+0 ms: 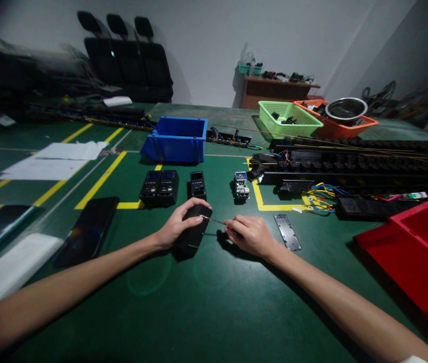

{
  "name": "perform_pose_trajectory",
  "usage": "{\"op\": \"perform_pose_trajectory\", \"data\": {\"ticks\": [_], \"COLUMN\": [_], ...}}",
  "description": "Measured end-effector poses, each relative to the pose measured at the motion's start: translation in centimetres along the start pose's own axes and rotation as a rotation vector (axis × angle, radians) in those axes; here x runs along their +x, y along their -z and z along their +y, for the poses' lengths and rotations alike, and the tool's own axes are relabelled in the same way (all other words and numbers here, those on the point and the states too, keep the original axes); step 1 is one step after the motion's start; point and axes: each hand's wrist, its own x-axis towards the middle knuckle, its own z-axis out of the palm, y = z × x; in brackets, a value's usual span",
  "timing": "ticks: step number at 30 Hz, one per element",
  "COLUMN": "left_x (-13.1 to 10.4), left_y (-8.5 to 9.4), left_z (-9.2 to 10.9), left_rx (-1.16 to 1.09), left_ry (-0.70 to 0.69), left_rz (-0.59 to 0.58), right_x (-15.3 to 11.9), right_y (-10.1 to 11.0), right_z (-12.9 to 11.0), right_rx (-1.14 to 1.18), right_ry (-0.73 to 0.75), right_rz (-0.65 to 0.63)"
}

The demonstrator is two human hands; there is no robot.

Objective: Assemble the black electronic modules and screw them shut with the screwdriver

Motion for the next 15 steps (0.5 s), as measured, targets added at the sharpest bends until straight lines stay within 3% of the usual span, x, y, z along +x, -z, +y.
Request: {"op": "perform_pose_trajectory", "data": {"ticks": [15], "left_x": [0.04], "left_y": [0.10], "left_z": [0.04], "left_rx": [0.025], "left_ry": [0.022], "left_rz": [-0.005], "right_x": [0.10], "right_y": [-0.07], "right_z": [0.02], "right_rx": [-0.012], "right_ry": [0.007], "right_rz": [-0.002]}}
